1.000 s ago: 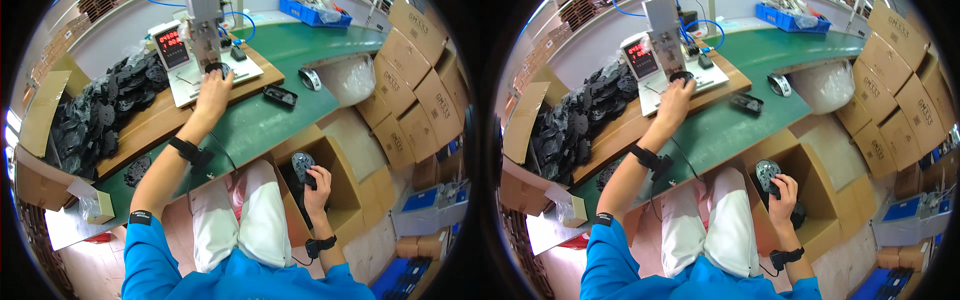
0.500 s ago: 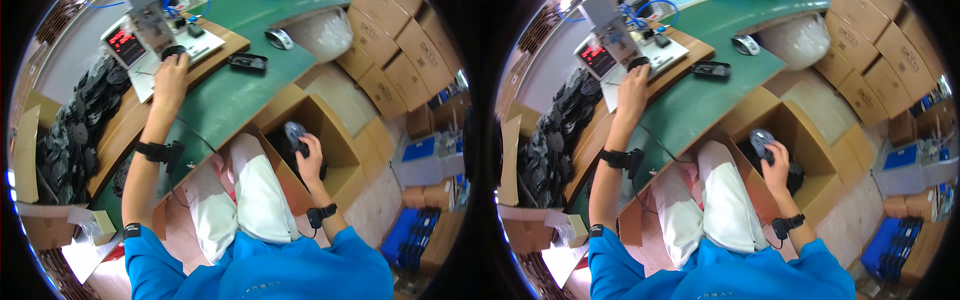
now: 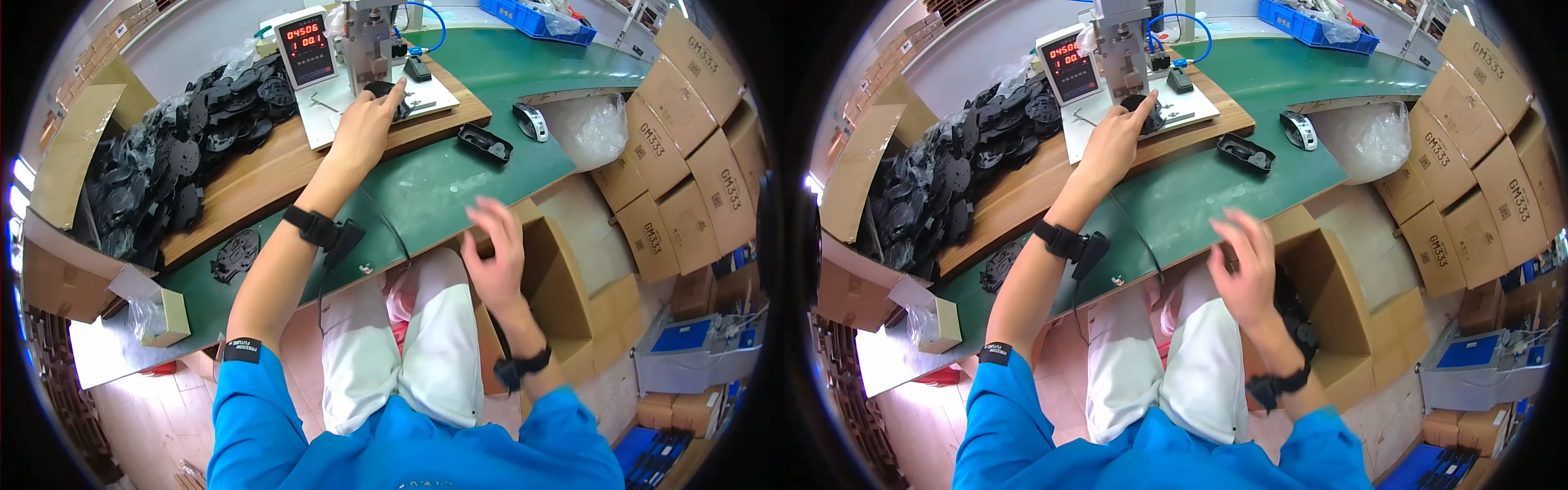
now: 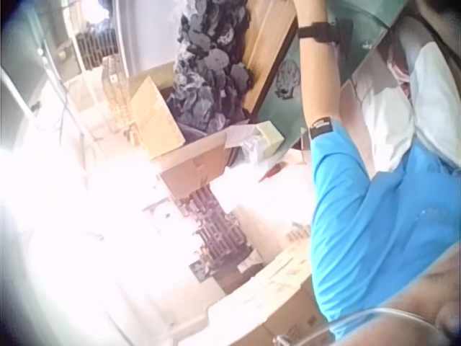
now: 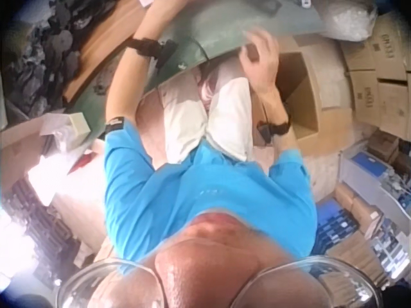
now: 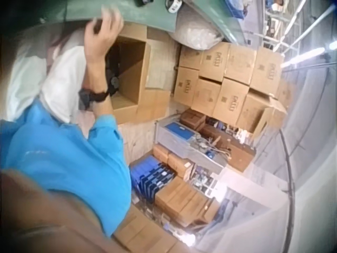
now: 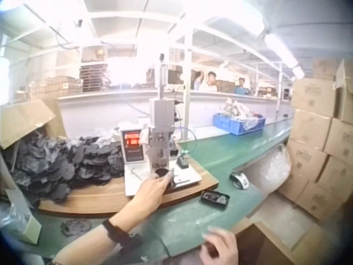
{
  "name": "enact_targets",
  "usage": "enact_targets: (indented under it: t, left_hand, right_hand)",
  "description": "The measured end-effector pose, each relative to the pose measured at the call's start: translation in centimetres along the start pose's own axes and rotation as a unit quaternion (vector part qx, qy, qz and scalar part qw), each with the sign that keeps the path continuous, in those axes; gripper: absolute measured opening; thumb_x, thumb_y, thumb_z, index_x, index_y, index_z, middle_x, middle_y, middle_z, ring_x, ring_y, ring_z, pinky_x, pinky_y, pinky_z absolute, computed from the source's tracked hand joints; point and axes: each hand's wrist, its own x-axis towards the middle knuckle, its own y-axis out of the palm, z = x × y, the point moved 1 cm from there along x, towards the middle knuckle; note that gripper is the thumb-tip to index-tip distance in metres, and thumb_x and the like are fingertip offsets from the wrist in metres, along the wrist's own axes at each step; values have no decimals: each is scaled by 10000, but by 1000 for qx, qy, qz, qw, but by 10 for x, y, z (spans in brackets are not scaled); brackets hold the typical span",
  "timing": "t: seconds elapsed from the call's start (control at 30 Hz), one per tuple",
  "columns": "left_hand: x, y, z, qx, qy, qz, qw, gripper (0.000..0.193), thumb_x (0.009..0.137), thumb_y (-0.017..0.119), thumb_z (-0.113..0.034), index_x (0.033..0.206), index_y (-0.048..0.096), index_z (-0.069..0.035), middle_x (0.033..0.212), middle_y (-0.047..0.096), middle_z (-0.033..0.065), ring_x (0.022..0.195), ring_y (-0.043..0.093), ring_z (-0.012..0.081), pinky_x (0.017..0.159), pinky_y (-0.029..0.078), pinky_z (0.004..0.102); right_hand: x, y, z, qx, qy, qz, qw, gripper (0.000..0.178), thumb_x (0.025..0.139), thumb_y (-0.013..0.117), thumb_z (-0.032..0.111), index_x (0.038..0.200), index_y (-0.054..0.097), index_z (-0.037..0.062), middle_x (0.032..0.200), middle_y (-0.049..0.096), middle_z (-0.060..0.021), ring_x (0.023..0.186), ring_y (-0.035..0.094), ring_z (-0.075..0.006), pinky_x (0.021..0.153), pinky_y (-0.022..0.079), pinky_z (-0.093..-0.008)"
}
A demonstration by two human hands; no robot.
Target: Assembling plastic components using a small pneumatic press at an electronics factory workstation.
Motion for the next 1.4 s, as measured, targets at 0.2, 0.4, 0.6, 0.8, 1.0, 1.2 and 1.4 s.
enact_targets:
  t: [0.2, 0.4, 0.6, 0.8, 1.0, 1.2, 1.4]
  left_hand:
    - [13, 18, -9, -23, -20, -5, 1000, 914, 761, 709, 19, 1564, 277, 79, 1004, 694, 228, 997, 658, 416, 858, 556, 486]
    - [-31, -8, -1, -38, -20, -72, 997, 820, 794, 674, 12, 1537, 329, 59, 1406, 512, 276, 1235, 565, 434, 1012, 516, 483]
    - [-169, -119, -11, 62, -131, 87, 986, 621, 853, 671, -72, 1428, 474, 57, 1513, 462, 298, 1450, 429, 454, 1213, 366, 496]
    - [-308, -179, 41, 44, -268, 170, 947, 594, 980, 681, -312, 1408, 522, 67, 1526, 477, 278, 1498, 376, 449, 1244, 316, 497]
    - [-312, -197, 11, -1, -247, 232, 941, 682, 932, 747, -327, 1466, 515, 30, 1497, 432, 260, 1513, 340, 463, 1208, 356, 507]
    - [-331, -183, -8, 44, -211, 176, 961, 754, 798, 841, -267, 1456, 556, -31, 1486, 429, 226, 1338, 472, 453, 1171, 398, 529]
    - [-335, -186, -12, 59, -148, 171, 972, 667, 719, 775, -43, 1373, 647, -69, 1382, 592, 155, 1155, 577, 349, 1050, 499, 460]
  right_hand:
    - [163, 85, -27, -80, -137, 63, 985, 653, 750, 714, -39, 1380, 553, 20, 1354, 607, -204, 1303, 549, -412, 1112, 462, -485]
    - [178, 136, -16, -125, -69, 120, 982, 427, 745, 773, -38, 1150, 662, 44, 1114, 700, -123, 1071, 653, -370, 920, 556, -496]
    - [186, 124, -32, -115, -119, 117, 979, 346, 764, 765, -24, 1095, 738, 72, 1099, 714, -94, 1064, 667, -339, 928, 557, -467]
    - [191, 122, -24, -121, -123, 133, 976, 365, 762, 753, -19, 1112, 749, 86, 1087, 723, -99, 1064, 671, -341, 935, 556, -452]
    - [186, 125, -33, -124, -119, 129, 977, 372, 743, 741, -28, 1100, 754, 76, 1081, 723, -125, 1052, 671, -363, 926, 559, -466]
    - [187, 122, -29, -131, -127, 136, 974, 364, 741, 749, -35, 1087, 757, 78, 1059, 720, -110, 1037, 673, -353, 913, 571, -461]
    - [185, 123, -22, -140, -109, 134, 975, 354, 752, 758, -29, 1088, 744, 82, 1056, 709, -98, 1035, 676, -341, 904, 577, -465]
